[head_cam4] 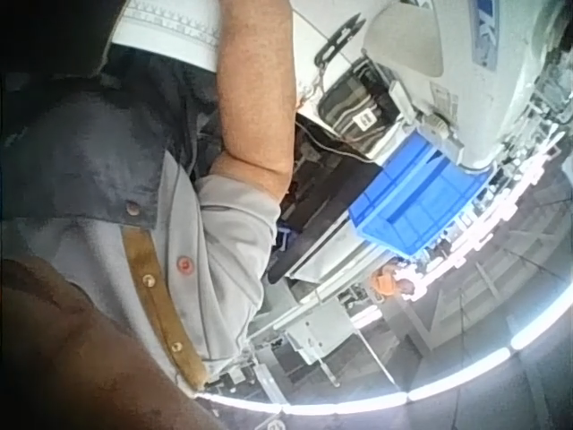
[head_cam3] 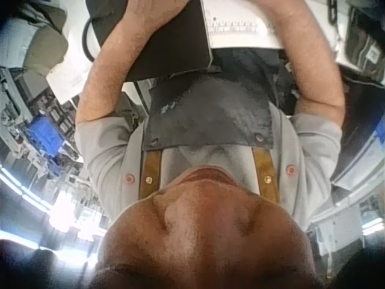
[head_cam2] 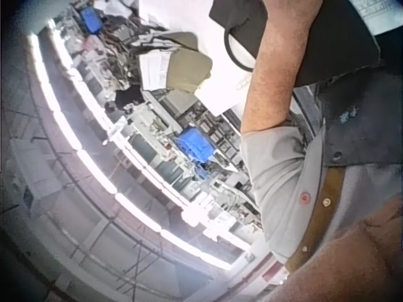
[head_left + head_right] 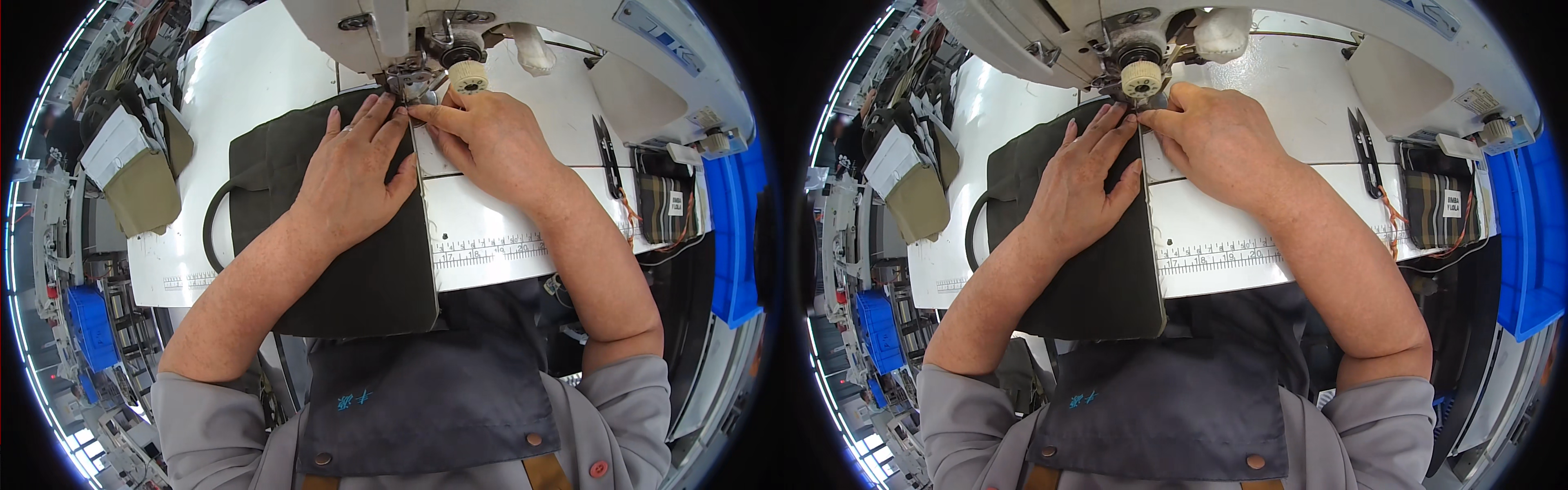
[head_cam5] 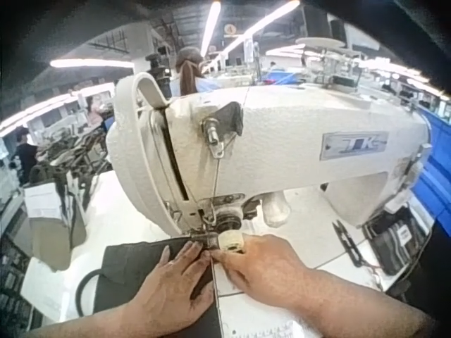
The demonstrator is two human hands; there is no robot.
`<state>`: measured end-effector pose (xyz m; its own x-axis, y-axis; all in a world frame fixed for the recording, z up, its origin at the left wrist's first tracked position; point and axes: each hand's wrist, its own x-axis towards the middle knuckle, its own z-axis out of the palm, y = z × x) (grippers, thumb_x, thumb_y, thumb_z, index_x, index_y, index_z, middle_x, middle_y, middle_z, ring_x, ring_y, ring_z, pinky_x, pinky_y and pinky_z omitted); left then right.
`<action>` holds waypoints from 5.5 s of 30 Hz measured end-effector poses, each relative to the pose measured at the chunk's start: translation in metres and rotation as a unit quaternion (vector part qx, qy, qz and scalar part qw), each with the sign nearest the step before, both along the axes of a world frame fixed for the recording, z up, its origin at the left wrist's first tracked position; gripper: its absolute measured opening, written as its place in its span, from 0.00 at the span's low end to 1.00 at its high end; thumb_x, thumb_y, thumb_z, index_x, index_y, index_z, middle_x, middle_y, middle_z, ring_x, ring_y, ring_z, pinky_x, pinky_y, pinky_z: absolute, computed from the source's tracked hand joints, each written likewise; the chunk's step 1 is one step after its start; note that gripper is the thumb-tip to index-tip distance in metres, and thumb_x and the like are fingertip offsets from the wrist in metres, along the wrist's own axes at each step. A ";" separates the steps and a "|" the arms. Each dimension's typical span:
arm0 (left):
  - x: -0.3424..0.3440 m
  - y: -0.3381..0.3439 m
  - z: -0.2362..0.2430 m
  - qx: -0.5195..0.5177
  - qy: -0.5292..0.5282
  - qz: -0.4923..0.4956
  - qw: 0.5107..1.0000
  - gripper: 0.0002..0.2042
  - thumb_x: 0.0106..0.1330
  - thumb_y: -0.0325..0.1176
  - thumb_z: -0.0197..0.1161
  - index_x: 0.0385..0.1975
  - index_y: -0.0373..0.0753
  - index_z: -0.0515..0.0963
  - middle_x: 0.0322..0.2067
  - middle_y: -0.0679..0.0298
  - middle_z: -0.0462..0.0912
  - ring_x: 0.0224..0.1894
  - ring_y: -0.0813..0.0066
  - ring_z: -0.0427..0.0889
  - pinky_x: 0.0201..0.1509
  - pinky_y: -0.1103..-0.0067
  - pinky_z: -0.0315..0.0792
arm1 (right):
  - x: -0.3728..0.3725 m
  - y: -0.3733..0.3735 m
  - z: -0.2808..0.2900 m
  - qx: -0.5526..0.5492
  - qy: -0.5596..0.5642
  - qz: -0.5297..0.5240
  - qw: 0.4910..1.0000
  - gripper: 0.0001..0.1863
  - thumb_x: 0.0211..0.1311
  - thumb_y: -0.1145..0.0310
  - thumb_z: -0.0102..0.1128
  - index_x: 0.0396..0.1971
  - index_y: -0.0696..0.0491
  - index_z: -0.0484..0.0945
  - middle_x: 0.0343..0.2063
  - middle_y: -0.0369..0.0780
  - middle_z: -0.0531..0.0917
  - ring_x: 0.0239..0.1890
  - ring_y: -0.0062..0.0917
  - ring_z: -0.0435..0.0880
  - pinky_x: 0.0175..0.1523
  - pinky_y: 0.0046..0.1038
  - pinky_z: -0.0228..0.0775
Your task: Sewing and assembling leather hand bags using an industrial sewing machine.
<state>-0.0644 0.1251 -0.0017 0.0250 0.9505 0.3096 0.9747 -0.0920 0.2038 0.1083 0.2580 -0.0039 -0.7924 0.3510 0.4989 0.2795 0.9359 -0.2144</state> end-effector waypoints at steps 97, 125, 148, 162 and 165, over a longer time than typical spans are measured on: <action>0.034 -0.132 0.009 0.027 -0.256 -0.057 0.965 0.13 0.52 0.28 0.79 0.38 0.37 0.88 0.46 0.60 0.90 0.55 0.61 0.87 0.59 0.71 0.77 | 0.061 -0.124 -0.028 0.003 0.156 0.085 0.984 0.10 0.45 0.70 0.72 0.29 0.49 0.81 0.34 0.31 0.83 0.36 0.24 0.81 0.44 0.28 0.68; 0.044 -0.140 -0.017 0.159 -0.002 -0.036 0.987 0.18 0.59 0.33 0.70 0.50 0.40 0.85 0.51 0.64 0.88 0.58 0.67 0.86 0.66 0.67 0.71 | 0.057 -0.125 -0.018 0.000 0.142 0.124 0.982 0.10 0.44 0.69 0.66 0.31 0.49 0.85 0.34 0.32 0.84 0.35 0.23 0.84 0.43 0.27 0.71; 0.006 -0.142 0.038 -0.025 0.159 -0.073 0.984 0.21 0.64 0.29 0.58 0.59 0.36 0.81 0.58 0.60 0.83 0.65 0.64 0.79 0.76 0.59 0.65 | 0.049 -0.119 -0.002 0.020 0.134 0.165 0.977 0.06 0.49 0.72 0.67 0.30 0.53 0.84 0.33 0.36 0.88 0.41 0.23 0.90 0.44 0.25 0.79; -0.004 -0.113 0.076 -0.276 -0.050 -0.183 0.942 0.29 0.58 0.33 0.67 0.64 0.42 0.78 0.68 0.62 0.76 0.72 0.59 0.72 0.78 0.55 0.57 | 0.058 -0.123 -0.002 0.025 0.084 0.143 0.986 0.07 0.53 0.72 0.67 0.33 0.53 0.87 0.37 0.36 0.90 0.43 0.22 0.91 0.41 0.21 0.75; 0.002 -0.096 0.086 -0.171 -0.111 -0.174 0.963 0.29 0.55 0.36 0.72 0.61 0.41 0.80 0.66 0.60 0.77 0.71 0.59 0.73 0.77 0.55 0.58 | 0.055 -0.126 -0.002 0.045 0.088 0.143 0.985 0.07 0.53 0.72 0.67 0.33 0.54 0.87 0.37 0.37 0.90 0.43 0.23 0.91 0.41 0.21 0.75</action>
<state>-0.0620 0.0292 0.0845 0.3306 0.9437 0.0152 0.8253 -0.2968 0.4804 0.1637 0.1317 -0.0054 -0.7509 0.0738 0.6563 -0.0320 0.9885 -0.1478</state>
